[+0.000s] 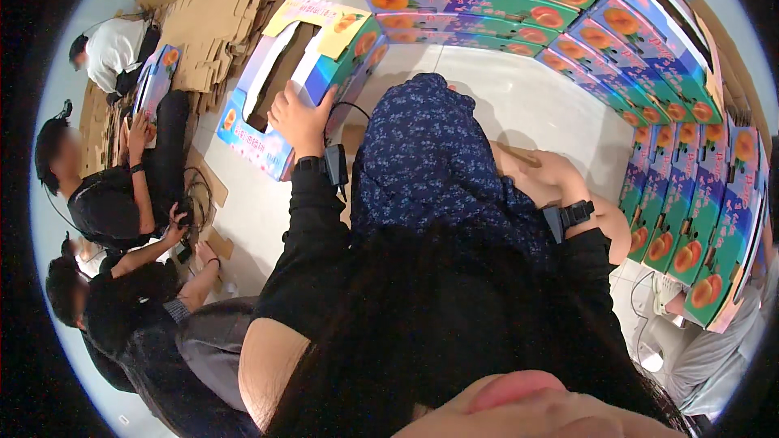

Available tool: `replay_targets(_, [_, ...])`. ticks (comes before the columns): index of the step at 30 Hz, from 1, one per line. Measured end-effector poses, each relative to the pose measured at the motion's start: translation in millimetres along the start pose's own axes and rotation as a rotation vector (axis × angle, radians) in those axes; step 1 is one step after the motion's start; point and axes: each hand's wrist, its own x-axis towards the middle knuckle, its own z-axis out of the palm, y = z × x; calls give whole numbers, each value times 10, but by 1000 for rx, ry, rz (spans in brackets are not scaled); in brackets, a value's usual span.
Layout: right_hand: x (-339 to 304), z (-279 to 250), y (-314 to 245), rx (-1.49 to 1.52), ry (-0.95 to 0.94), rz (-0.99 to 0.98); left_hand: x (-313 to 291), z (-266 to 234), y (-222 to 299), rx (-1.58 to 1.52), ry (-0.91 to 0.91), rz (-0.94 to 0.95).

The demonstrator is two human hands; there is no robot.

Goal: The person is assembling and stacking fruit boxes in a packaging area.

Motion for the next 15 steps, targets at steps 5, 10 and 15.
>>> replay_targets(5, [12,14,2,-9,2,29,9,-24,24,33,32,27])
replay_targets(10, [28,53,44,-47,19,43,9,-23,6,13,22,17])
replay_targets(15, [37,76,70,-41,46,24,-2,-6,7,18,24,29])
